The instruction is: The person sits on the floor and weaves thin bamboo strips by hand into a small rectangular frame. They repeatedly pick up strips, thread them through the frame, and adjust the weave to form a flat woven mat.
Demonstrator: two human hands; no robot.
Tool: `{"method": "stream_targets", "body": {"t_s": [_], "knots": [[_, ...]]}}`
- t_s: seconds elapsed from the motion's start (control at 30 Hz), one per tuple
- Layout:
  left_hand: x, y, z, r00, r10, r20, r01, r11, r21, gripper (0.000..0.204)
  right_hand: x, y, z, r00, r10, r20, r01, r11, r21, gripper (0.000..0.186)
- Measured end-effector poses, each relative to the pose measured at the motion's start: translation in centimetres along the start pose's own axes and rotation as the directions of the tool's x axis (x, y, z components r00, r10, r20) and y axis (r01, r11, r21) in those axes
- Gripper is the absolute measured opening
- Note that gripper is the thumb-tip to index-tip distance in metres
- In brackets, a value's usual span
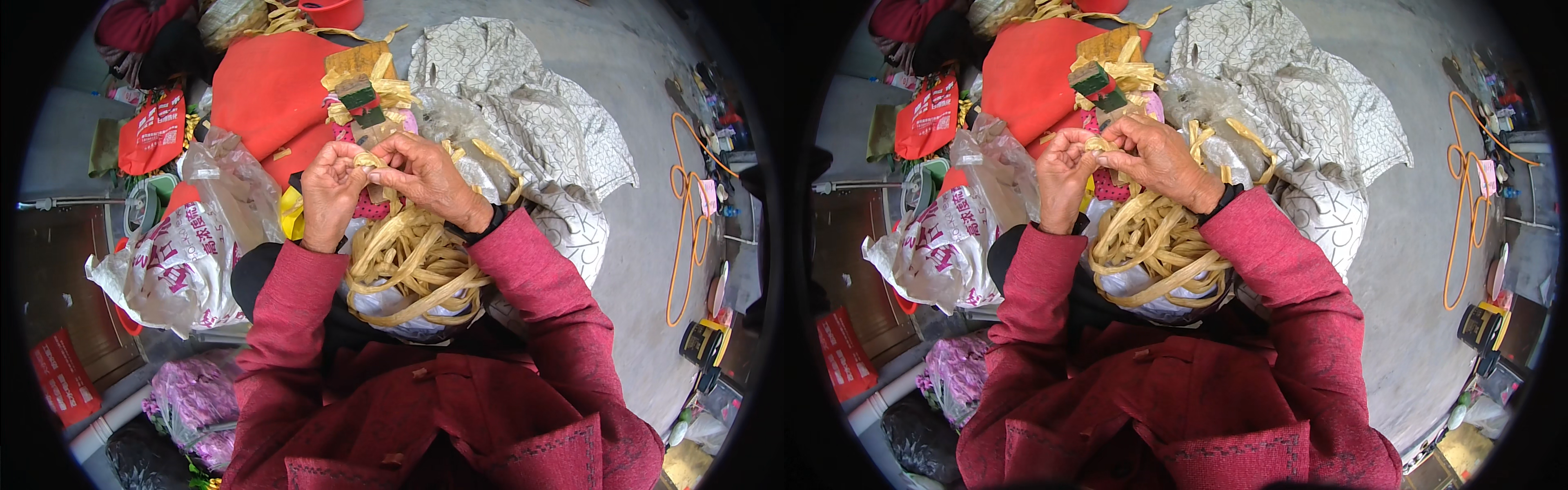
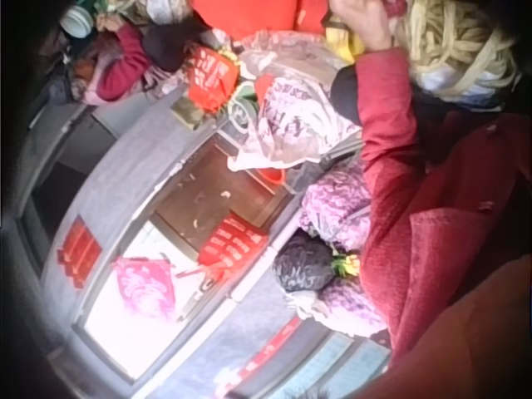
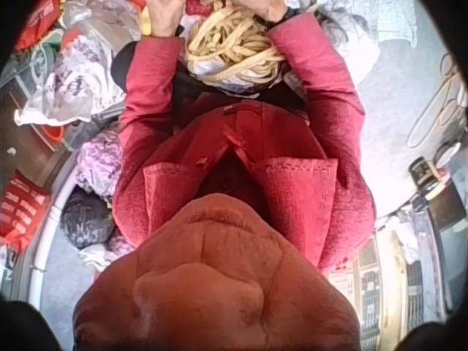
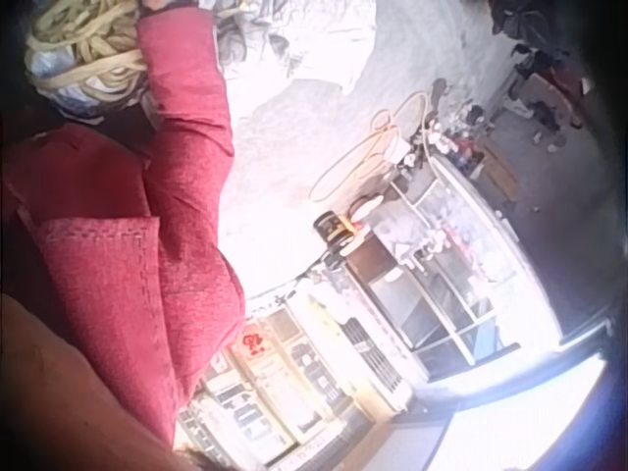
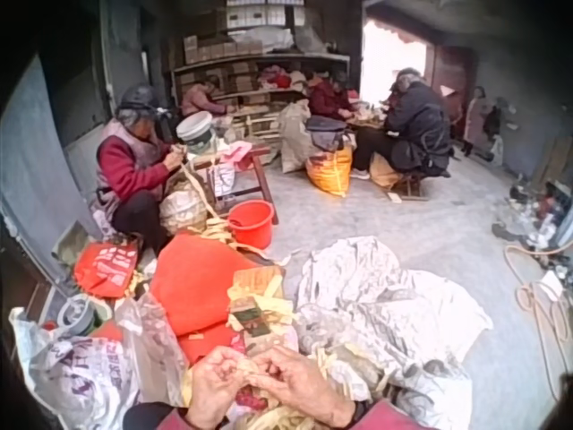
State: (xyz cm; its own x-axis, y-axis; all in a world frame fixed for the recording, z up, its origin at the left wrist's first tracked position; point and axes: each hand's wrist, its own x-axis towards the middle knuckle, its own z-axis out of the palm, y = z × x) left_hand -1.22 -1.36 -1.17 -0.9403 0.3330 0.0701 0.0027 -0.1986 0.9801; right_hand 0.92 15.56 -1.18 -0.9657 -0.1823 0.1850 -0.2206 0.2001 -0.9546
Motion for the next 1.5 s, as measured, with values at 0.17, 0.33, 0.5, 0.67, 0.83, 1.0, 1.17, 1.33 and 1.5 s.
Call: {"method": "stream_targets", "body": {"t_s": [0.17,0.33,0.5,0.67,0.83,1.0,1.17,1.33,1.5], "knots": [[0.0,-0.4,-0.1,0.998,-0.066,0.012,0.065,0.993,0.097,0.021,0.0,0.3,-0.1,0.997,-0.069,-0.040,0.059,0.977,-0.206,0.010],[0.2,-0.4,0.3,0.991,-0.135,-0.008,0.134,0.977,0.166,0.021,0.0,0.7,-0.1,0.995,0.095,-0.004,-0.093,0.979,0.182,0.005],[0.2,-0.1,0.2,0.996,-0.088,-0.027,0.089,0.995,0.050,0.017,0.1,0.9,0.2,0.990,0.137,0.025,-0.136,0.912,0.388,0.008],[0.0,-0.5,0.2,0.998,-0.060,-0.011,0.061,0.958,0.281,0.015,-0.6,1.2,0.4,0.978,-0.171,-0.117,0.133,0.951,-0.279,0.011],[0.2,-0.7,-0.2,0.977,-0.205,0.053,0.204,0.979,0.010,0.016,-0.3,1.2,0.7,0.984,0.059,-0.167,-0.015,0.967,0.256,0.016],[0.6,-0.1,-0.9,0.966,-0.258,0.002,0.255,0.955,-0.149,0.018,0.1,-0.9,-0.8,0.989,0.148,0.007,-0.102,0.645,0.757,0.017],[0.1,0.6,1.0,0.993,0.076,-0.091,-0.076,0.997,0.005,0.016,0.1,-2.0,-1.1,0.981,0.091,-0.174,0.020,0.836,0.549,0.014],[-0.3,0.9,2.1,0.976,0.220,-0.011,-0.196,0.892,0.407,0.023,0.0,0.0,0.4,0.938,0.127,-0.322,-0.050,0.970,0.237,0.011],[-0.1,0.6,1.8,0.982,0.172,-0.083,-0.127,0.914,0.386,0.021,-0.4,0.7,0.9,0.966,0.148,-0.212,-0.088,0.959,0.268,0.014]]}}
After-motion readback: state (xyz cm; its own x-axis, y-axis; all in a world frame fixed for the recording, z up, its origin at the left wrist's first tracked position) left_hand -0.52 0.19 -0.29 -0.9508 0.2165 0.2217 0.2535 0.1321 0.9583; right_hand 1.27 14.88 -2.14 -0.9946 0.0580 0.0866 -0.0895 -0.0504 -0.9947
